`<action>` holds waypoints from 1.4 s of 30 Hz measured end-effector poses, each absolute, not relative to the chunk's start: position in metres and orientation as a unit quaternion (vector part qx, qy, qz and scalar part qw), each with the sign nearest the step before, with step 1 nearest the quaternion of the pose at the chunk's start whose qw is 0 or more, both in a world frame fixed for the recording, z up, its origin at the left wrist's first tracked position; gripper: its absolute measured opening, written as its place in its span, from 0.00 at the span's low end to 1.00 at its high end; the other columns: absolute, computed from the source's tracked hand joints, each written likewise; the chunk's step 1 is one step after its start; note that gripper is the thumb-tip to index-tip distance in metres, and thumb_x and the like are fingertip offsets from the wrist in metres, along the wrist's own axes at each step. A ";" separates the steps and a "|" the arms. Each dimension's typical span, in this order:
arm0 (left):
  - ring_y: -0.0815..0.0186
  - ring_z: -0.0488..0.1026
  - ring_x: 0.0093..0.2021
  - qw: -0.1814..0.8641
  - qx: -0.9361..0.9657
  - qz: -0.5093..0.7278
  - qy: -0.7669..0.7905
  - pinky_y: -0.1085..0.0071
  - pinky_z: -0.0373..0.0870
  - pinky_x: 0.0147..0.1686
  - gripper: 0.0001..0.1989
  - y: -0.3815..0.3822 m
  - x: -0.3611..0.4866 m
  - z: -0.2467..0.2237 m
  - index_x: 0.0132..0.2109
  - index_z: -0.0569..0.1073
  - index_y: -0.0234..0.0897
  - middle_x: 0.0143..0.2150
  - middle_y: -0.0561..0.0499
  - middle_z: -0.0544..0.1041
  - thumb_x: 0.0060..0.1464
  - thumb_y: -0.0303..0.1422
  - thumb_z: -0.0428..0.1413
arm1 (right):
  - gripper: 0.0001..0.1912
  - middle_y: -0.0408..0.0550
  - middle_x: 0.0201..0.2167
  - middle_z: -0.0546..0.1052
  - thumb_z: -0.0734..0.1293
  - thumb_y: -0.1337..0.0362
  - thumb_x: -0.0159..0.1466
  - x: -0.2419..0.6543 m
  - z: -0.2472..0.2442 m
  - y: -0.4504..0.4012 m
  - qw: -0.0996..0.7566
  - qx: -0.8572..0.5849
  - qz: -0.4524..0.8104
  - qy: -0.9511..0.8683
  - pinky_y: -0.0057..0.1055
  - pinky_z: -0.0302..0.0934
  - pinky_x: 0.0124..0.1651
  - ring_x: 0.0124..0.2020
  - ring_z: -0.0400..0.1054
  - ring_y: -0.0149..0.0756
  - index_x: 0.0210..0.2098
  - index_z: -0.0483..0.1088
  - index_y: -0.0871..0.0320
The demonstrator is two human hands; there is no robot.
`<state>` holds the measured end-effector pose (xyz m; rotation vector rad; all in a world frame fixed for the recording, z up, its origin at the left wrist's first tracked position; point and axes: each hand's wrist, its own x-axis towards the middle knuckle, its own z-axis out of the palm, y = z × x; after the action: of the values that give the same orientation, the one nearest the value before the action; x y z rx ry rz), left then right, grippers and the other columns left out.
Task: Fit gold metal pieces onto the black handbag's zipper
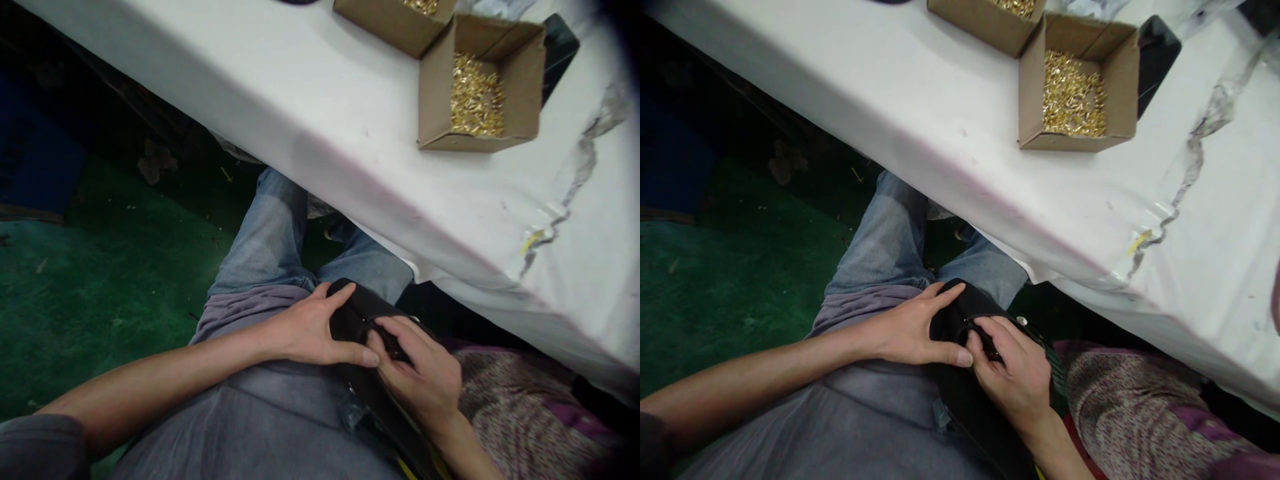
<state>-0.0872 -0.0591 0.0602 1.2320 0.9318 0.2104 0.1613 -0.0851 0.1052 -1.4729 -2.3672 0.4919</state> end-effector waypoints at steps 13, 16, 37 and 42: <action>0.31 0.65 0.76 0.711 0.559 0.064 0.421 0.41 0.74 0.68 0.65 -0.059 -0.069 0.069 0.84 0.52 0.40 0.81 0.26 0.56 0.54 0.70 0.66 | 0.09 0.52 0.42 0.87 0.76 0.63 0.72 0.176 0.110 -0.089 0.161 -0.512 0.137 -0.833 0.35 0.82 0.45 0.38 0.86 0.43 0.50 0.80 0.58; 0.30 0.67 0.75 0.711 0.569 0.049 0.411 0.41 0.75 0.67 0.65 -0.056 -0.070 0.074 0.84 0.54 0.40 0.80 0.26 0.59 0.53 0.72 0.64 | 0.08 0.52 0.42 0.88 0.76 0.65 0.71 0.169 0.118 -0.091 0.168 -0.540 0.158 -0.810 0.36 0.83 0.45 0.39 0.86 0.44 0.49 0.80 0.58; 0.47 0.83 0.45 0.594 0.671 0.068 0.440 0.56 0.81 0.46 0.11 -0.051 -0.071 0.091 0.46 0.77 0.33 0.44 0.37 0.83 0.65 0.36 0.56 | 0.05 0.52 0.42 0.85 0.68 0.67 0.77 0.158 0.096 -0.084 0.091 -0.467 0.244 -0.845 0.30 0.79 0.43 0.39 0.84 0.38 0.51 0.76 0.60; 0.50 0.82 0.44 0.621 0.624 0.091 0.465 0.58 0.80 0.46 0.08 -0.052 -0.072 0.092 0.43 0.76 0.37 0.45 0.40 0.82 0.64 0.37 0.60 | 0.10 0.56 0.47 0.85 0.67 0.69 0.78 0.161 0.097 -0.096 0.086 -0.466 0.208 -0.856 0.30 0.79 0.48 0.44 0.84 0.39 0.56 0.74 0.62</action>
<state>-0.0717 -0.0524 0.0923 1.4348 1.0699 0.2082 0.1613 -0.0959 0.0968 -1.3881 -2.5514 0.6209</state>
